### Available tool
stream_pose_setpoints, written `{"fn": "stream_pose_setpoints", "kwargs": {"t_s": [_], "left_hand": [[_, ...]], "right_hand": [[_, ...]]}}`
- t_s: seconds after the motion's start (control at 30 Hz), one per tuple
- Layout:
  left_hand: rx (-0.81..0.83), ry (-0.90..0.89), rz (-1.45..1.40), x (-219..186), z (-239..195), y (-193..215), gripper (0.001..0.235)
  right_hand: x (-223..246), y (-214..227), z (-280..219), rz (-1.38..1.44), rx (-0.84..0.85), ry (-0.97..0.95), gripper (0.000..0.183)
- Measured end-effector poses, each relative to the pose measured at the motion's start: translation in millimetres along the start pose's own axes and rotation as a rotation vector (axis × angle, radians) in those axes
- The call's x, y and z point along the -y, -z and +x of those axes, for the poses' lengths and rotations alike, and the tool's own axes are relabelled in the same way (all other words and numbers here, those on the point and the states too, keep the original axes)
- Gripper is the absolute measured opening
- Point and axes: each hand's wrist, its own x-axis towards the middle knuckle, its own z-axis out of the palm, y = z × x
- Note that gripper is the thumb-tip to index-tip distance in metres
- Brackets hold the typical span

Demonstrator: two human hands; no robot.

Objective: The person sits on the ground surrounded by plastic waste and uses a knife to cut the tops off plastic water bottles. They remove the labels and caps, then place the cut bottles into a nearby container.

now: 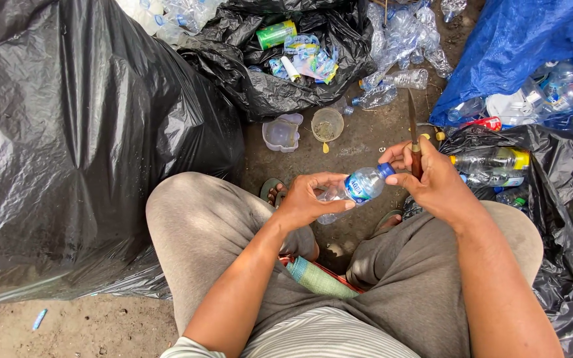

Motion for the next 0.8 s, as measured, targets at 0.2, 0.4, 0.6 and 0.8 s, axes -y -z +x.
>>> {"fn": "stream_pose_setpoints", "kwargs": {"t_s": [0.2,0.4,0.6,0.8], "left_hand": [[0.038,0.199,-0.173,5.4,0.6,9.0,0.056],[-0.315,0.468,-0.206,28.0,16.4,22.5,0.044],[-0.646,0.521,-0.333,76.5,36.1,51.3,0.041],[-0.681,0.540,-0.566,125.1,75.0,90.5,0.052]], "right_hand": [[19.9,10.7,-2.4,-0.048,-0.070,-0.105,0.037],[7.4,21.1,-6.7,0.015,-0.187,-0.007,0.045],[6.0,22.6,-9.9,-0.010,-0.197,0.000,0.044],[10.8,25.2,-13.2,0.027,-0.217,0.033,0.042]]}}
